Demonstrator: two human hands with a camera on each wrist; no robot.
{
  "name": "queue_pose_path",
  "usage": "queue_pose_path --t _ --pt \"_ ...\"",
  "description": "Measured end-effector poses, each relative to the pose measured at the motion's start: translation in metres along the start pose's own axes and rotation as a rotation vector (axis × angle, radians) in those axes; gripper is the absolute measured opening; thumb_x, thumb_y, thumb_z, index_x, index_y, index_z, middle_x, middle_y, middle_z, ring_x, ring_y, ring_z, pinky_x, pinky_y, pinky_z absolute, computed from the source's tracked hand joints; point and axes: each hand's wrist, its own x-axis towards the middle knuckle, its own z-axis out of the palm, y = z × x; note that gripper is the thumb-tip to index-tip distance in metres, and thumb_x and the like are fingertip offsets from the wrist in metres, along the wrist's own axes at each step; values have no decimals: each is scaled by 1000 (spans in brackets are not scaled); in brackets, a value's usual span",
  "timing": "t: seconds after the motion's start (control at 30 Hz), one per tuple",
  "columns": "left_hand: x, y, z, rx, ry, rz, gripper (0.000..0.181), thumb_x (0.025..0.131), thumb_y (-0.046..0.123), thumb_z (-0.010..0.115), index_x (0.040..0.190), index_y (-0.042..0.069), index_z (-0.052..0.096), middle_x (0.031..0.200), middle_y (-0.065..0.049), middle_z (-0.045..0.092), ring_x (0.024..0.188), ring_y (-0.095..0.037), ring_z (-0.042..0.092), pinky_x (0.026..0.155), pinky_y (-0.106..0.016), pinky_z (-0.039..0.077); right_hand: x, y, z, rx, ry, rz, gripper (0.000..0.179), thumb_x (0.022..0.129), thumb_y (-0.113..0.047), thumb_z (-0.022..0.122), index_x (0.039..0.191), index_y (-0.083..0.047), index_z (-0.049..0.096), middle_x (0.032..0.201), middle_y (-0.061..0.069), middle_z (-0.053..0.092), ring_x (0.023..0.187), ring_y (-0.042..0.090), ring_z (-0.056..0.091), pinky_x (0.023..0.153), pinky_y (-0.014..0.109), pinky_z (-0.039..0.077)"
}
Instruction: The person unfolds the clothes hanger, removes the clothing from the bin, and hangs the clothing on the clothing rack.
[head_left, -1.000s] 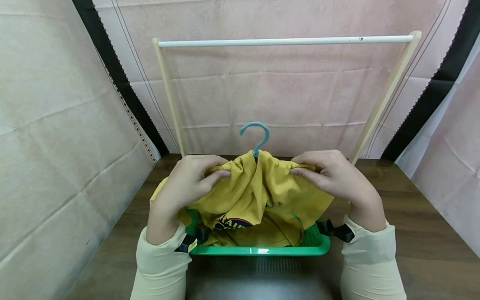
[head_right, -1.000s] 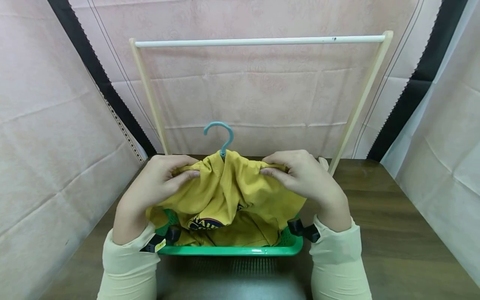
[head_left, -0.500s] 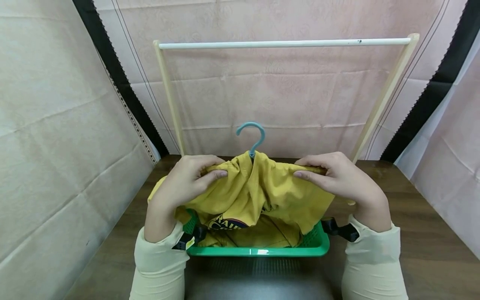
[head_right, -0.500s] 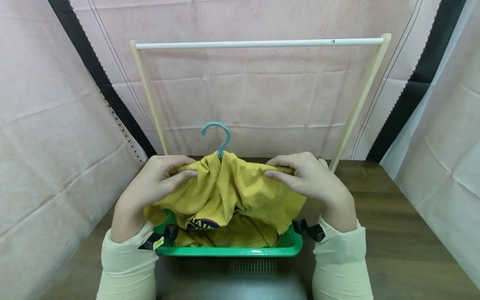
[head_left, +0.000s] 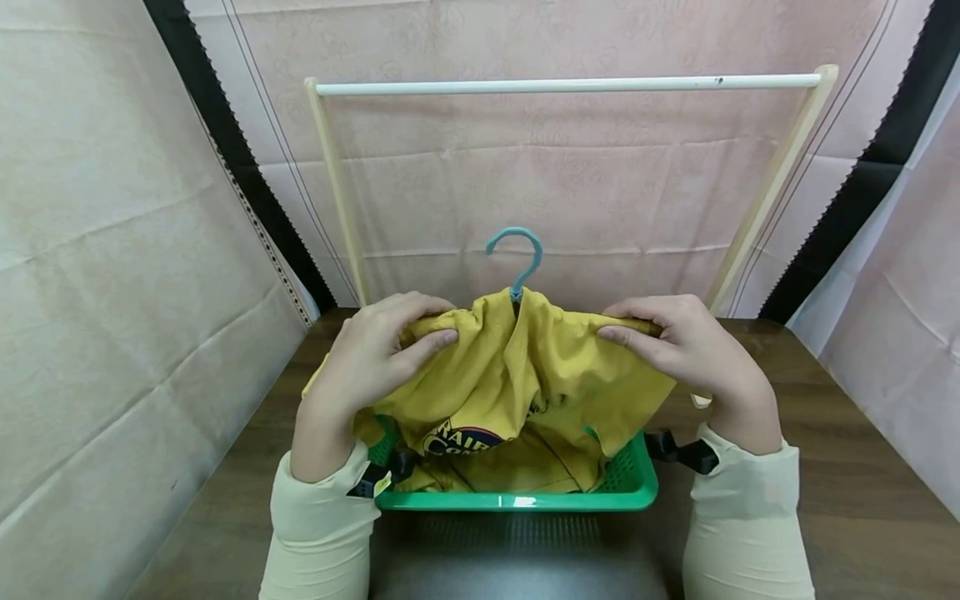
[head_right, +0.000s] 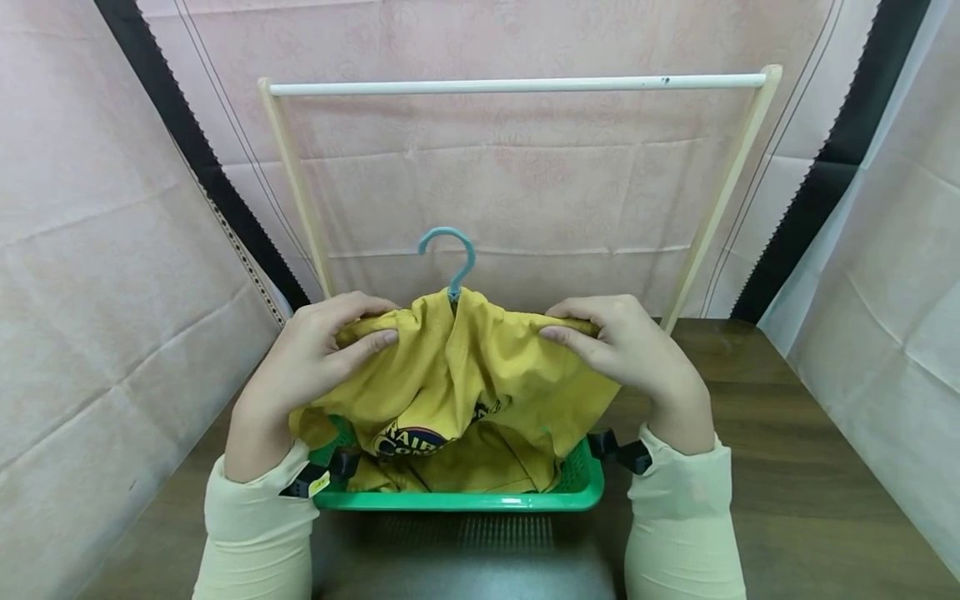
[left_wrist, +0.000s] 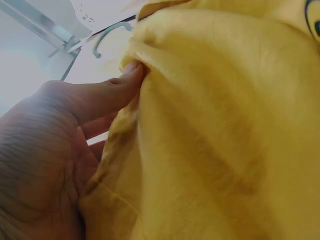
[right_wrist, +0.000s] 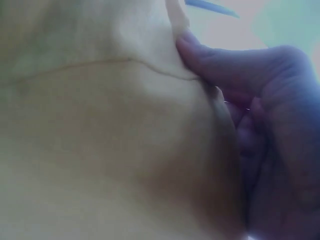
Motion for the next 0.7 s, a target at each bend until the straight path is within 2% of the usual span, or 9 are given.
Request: queue_pose_path --t 0.17,0.23,0.27,0.4,0.47,0.53,0.6,0.7 --pt "1 1 0 -33 12 24 33 97 35 69 127 20 66 120 10 64 103 -9 57 80 -34 46 -1 10 0 -24 26 13 22 87 -2 78 98 -20 78 89 -13 73 71 2 60 62 16 46" --pt "1 1 0 -18 34 40 35 97 32 70 128 18 65 121 8 64 106 -12 57 81 -35 46 -1 12 0 -26 38 19 21 87 -2 78 98 -20 78 88 -12 73 70 2 60 62 16 45" --pt "1 1 0 -7 57 53 36 96 31 71 128 16 65 122 6 64 109 -13 57 85 -36 46 -1 13 0 -26 45 22 20 88 -3 77 97 -20 78 88 -10 73 70 2 59 62 16 45" --pt "4 3 -2 32 230 119 34 93 24 75 124 13 68 122 1 66 118 -20 56 98 -43 42 -2 17 1 -19 79 43 16 91 -7 76 97 -21 78 86 -4 74 71 2 60 63 16 45" --pt "6 5 -3 13 317 163 31 92 20 76 121 11 70 120 -2 67 119 -22 56 103 -45 40 -2 20 2 -19 105 62 13 92 -9 75 96 -21 78 85 -1 74 71 3 60 63 16 45" --pt "6 7 -3 -41 364 202 27 91 15 75 117 9 71 117 -3 67 116 -23 57 102 -43 41 -2 25 3 -31 138 86 11 91 -10 76 95 -20 79 84 -2 74 71 3 60 63 16 44" --pt "7 9 -3 -104 367 231 24 91 10 75 114 7 72 115 -3 68 114 -22 59 102 -40 43 -2 30 4 -43 176 112 10 91 -9 76 94 -18 79 84 -4 74 70 3 60 64 16 44" --pt "8 8 0 -181 306 250 24 90 4 75 113 7 72 113 -2 70 111 -20 62 99 -36 47 -3 39 7 -61 235 155 7 91 -9 76 94 -15 79 83 -5 73 68 3 60 62 16 43"
